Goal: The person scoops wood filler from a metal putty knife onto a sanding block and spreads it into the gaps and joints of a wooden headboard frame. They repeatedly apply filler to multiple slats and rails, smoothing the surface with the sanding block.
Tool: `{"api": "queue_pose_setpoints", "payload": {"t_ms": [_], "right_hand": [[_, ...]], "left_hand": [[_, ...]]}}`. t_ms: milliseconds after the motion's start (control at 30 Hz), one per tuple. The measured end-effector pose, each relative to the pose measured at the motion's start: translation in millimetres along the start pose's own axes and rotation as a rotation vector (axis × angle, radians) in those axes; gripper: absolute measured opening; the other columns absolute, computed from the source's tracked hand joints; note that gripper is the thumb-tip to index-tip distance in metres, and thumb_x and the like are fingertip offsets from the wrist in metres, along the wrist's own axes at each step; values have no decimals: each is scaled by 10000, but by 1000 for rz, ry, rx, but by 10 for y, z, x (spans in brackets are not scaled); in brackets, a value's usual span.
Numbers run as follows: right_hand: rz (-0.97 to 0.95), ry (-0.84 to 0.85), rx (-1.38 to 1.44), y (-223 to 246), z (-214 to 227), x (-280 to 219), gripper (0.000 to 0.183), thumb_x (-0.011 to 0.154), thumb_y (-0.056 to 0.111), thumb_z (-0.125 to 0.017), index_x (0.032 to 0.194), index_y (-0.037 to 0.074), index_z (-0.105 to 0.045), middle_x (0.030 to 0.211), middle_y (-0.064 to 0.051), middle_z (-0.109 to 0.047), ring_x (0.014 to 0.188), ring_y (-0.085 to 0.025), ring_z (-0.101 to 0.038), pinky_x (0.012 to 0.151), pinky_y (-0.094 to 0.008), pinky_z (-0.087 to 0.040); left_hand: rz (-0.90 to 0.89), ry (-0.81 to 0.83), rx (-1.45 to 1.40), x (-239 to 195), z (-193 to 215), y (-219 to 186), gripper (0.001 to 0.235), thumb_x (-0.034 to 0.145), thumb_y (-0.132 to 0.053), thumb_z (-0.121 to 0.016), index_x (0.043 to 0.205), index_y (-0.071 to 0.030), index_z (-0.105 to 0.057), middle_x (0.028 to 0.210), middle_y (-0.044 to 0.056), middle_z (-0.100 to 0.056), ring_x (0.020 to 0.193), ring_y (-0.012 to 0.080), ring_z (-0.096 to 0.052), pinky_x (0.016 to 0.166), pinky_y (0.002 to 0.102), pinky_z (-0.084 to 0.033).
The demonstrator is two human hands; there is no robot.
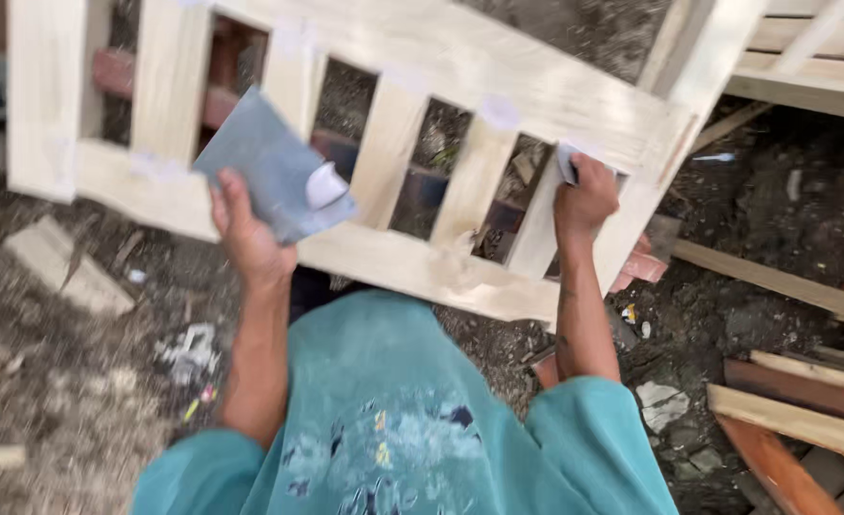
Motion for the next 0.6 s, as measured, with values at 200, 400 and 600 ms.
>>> {"api": "queue_pose_setpoints", "payload": {"t_ms": [200,400,600], "right_hand": [[-126,670,-63,979,423,126,498,822,-92,-586,1065,260,-841,1088,-23,-798,643,-311,-694,567,-432,-520],[678,81,465,3362,1160,483,91,937,70,-774,1024,89,-792,1044,-72,-780,1051,-243,-751,925,-370,-589],[855,117,366,4659,999,765,178,942,103,-689,1090,81,-784,1146,-53,-762,1115,-239,-725,960,-384,-571]], "left_hand": [[-95,39,-114,231,-182,-274,622,1091,-376,-558,1549,-23,-328,1482,153,-534,1355,267,-579,1164,431,-500],[-205,68,-82,546,-208,-549,587,1146,-378,-492,1567,2,-342,1467,158,-548,1333,203,-568,1171,372,-478],[-276,-10,176,864,-32,-818,511,1178,-366,-454,1484,43,-459,1325,133,-617,1203,164,-589,1075,322,-499]]}}
Point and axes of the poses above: each hand's wrist, its own x-axis towards the middle knuckle, its own z-axis out of the back of the hand, y = z × x, the point moved 5 cm from there along x, towards the middle knuckle
